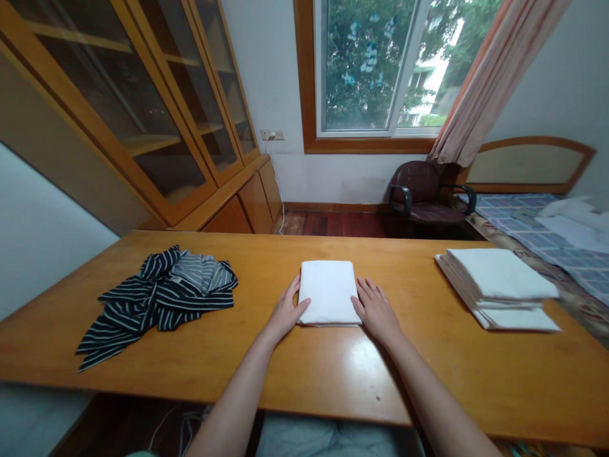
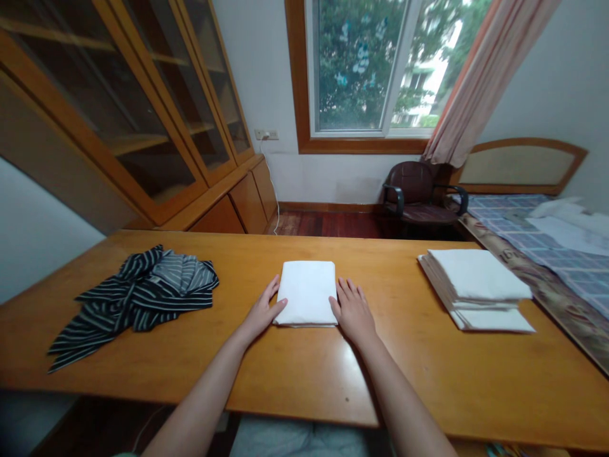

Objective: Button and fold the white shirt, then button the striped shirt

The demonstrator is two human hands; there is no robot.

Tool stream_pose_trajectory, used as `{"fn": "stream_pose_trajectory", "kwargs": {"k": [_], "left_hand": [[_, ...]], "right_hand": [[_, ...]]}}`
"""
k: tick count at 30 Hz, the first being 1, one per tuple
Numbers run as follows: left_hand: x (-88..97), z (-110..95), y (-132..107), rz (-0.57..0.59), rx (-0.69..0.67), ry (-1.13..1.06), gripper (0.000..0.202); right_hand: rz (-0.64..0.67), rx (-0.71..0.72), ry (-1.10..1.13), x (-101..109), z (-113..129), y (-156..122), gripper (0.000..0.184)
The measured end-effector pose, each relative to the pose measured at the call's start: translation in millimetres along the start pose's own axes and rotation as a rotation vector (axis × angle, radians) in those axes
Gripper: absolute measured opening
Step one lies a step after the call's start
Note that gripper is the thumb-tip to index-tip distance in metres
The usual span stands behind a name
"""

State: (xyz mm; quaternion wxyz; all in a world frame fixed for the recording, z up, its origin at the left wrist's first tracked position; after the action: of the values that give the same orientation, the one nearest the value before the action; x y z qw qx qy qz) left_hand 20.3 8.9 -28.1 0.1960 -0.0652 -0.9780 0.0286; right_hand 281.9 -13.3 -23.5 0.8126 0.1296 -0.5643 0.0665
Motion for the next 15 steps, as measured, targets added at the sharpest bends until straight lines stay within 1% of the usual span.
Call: {"fn": "stream_pose_trajectory", "kwargs": {"k": [2,3,4,6,8,10,13,15], "left_hand": [[-6.5,-1.0,-0.4,0.070,0.067,-0.286,0.090],[-9.2,-2.3,-0.4,0.087,0.099,-0.415,0.092],[-11.3,-3.9,-0.4,0.092,0.129,-0.524,0.093],[-15.4,-7.6,0.6,0.091,0.188,-0.674,0.094],[-21.7,-12.0,2.5,0.127,0.246,-0.746,0.097],[-27.6,-16.6,5.4,0.172,0.276,-0.760,0.101],[-28.7,-20.7,9.7,0.162,0.244,-0.739,0.109],[-27.7,-19.7,9.8,0.151,0.223,-0.728,0.110]], "right_hand": [[0.003,0.003,-0.017,-0.6,0.1,-0.4,0.056],[0.003,0.005,-0.024,-0.7,0.1,-0.6,0.056],[0.003,0.008,-0.028,-0.8,0.3,-0.9,0.056],[0.005,0.015,-0.028,-0.6,1.0,-1.4,0.055],[0.007,0.034,-0.018,0.1,2.6,-1.8,0.055],[0.010,0.060,0.000,1.0,4.9,-2.1,0.055],[0.003,0.086,0.041,3.0,7.0,-2.8,0.056],[-0.011,0.101,0.092,3.9,7.6,-3.4,0.057]]}}
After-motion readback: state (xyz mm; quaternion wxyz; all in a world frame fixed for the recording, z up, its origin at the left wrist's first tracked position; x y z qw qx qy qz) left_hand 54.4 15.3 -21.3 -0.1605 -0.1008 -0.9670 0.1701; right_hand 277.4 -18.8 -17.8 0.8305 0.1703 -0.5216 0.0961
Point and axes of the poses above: each hand's wrist, its own y-axis towards the middle knuckle, its own x-axis out of the back of the hand, z = x × y, the point moved 7 cm from there along y, towards the middle knuckle, and after that the axes turned 8 degrees about x, right-handed, at the moved point
